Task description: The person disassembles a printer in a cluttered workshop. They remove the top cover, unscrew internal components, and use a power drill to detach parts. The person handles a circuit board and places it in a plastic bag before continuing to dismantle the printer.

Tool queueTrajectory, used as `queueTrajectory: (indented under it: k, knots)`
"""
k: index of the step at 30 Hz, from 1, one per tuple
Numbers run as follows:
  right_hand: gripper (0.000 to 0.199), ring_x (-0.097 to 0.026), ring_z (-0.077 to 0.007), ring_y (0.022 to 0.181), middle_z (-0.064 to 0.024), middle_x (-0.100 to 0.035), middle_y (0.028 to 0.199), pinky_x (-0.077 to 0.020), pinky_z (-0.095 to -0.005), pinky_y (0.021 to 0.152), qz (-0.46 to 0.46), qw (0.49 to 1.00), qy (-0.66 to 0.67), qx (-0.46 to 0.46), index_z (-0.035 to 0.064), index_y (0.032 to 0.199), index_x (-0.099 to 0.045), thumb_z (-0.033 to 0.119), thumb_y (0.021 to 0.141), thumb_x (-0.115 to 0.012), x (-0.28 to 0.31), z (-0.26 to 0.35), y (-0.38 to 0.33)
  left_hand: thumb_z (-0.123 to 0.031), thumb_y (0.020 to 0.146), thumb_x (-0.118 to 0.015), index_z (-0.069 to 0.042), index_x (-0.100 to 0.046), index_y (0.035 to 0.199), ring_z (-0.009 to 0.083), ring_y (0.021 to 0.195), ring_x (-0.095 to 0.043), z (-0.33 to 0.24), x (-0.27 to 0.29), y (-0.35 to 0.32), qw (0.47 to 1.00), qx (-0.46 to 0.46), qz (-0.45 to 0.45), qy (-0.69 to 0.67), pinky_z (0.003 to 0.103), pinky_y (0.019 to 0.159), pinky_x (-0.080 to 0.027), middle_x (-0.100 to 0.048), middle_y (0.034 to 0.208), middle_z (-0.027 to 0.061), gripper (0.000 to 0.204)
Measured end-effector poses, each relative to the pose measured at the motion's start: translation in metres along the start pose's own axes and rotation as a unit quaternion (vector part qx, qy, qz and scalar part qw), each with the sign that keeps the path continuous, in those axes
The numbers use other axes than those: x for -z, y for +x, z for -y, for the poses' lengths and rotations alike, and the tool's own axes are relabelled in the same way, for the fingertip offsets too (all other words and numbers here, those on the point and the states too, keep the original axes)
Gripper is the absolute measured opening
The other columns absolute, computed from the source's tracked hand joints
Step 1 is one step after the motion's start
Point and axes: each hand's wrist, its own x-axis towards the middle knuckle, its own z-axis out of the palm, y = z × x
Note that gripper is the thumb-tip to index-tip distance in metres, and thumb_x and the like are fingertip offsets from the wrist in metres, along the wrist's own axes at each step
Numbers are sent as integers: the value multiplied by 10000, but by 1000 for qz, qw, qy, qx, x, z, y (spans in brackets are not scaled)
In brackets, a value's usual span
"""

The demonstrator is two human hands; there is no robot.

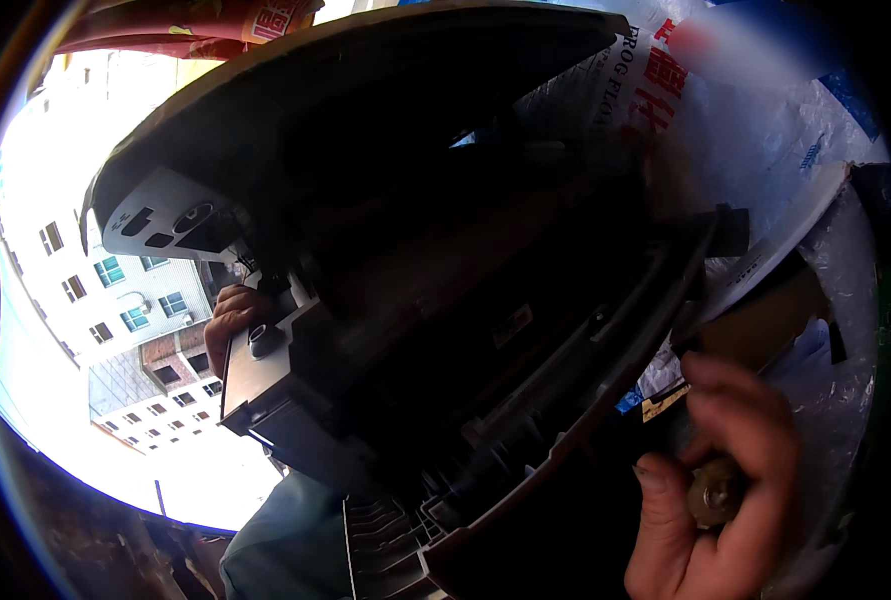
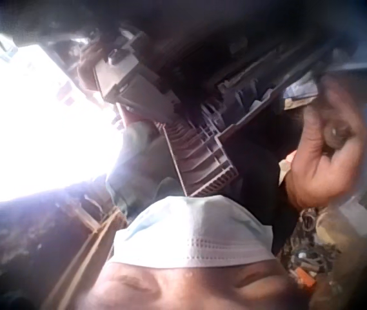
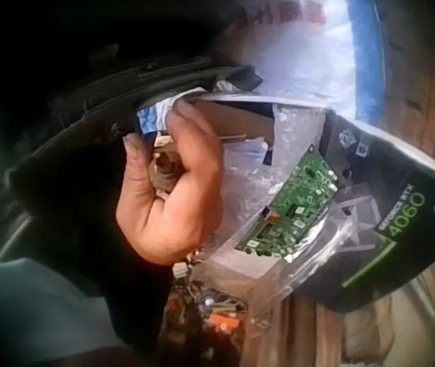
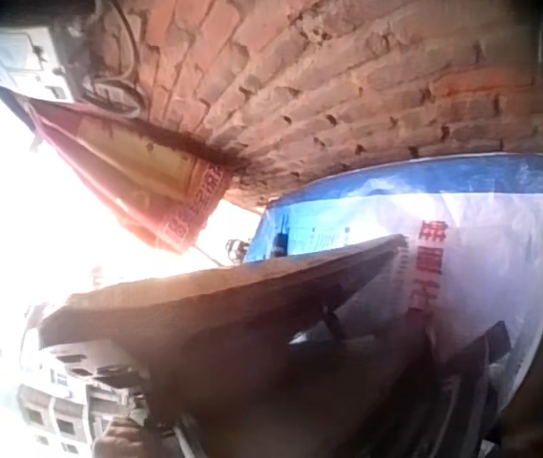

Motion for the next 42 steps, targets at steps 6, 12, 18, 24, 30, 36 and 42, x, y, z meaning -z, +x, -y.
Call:
queueTrajectory:
  k: [6, 12, 18, 24, 30, 36, 42]
  knots:
    - [437, -595, -270, 1010, -335, -534, 1273, -469, -341, 850, 105, 983, 21, 146, -92, 1233, -501, 23, 814, -550, 0, -7, 20, -684, 829, -604, 30, -633, 966, 258, 789, -606, 10, -7, -4, 1000, 7, -6, -7, 391, 761, -453, -661, 815, 158, 728]
    - [489, -581, -419, 1160, -327, -539, 1254, -485, -443, 951, 208, 965, 38, 152, -26, 1208, -562, -37, 723, -500, -3, 4, 26, -693, 843, -579, 33, -630, 961, 259, 771, -611, 6, -9, -2, 1000, 15, -8, -1, 392, 749, -455, -659, 809, 161, 737]
    - [502, -618, -317, 959, -248, -599, 1134, -480, -349, 777, 132, 985, 8, 111, 8, 1101, -621, -124, 652, -438, -22, 23, 17, -703, 857, -553, 35, -628, 956, 260, 754, -615, 5, -4, -11, 998, 32, -43, 38, 393, 737, -458, -656, 804, 163, 748]
    - [423, -613, -291, 974, -228, -609, 1118, -450, -319, 812, 82, 991, 26, 101, 5, 1012, -640, -94, 646, -452, -30, 36, 8, -714, 847, -552, 31, -639, 901, 282, 713, -648, -4, -8, 8, 994, 44, -82, 62, 401, 725, -486, -659, 755, 154, 753]
    - [256, -573, -270, 1032, -209, -589, 1106, -407, -334, 917, 28, 996, 70, 45, 9, 952, -600, 158, 745, -579, -40, 31, -5, -611, 840, -644, 25, -657, 890, 290, 696, -667, 2, -3, 8, 996, 7, -72, 45, 384, 710, -506, -665, 756, 142, 638]
    - [161, -552, -234, 1056, -189, -578, 1121, -387, -338, 979, 9, 998, 50, 36, 16, 947, -563, 114, 819, -566, -39, 20, -12, -587, 855, -632, 24, -651, 899, 287, 709, -665, 7, 5, 14, 997, -19, -24, 66, 380, 687, -496, -662, 784, 144, 612]
    - [270, -560, -241, 1122, -169, -596, 1177, -421, -355, 1002, -66, 982, 174, 25, 3, 1104, -588, 176, 914, -508, -40, 4, 8, -410, 839, -714, -1, -653, 935, 265, 754, -652, 11, 6, 47, 997, -23, 5, 73, 351, 706, -489, -675, 849, 112, 425]
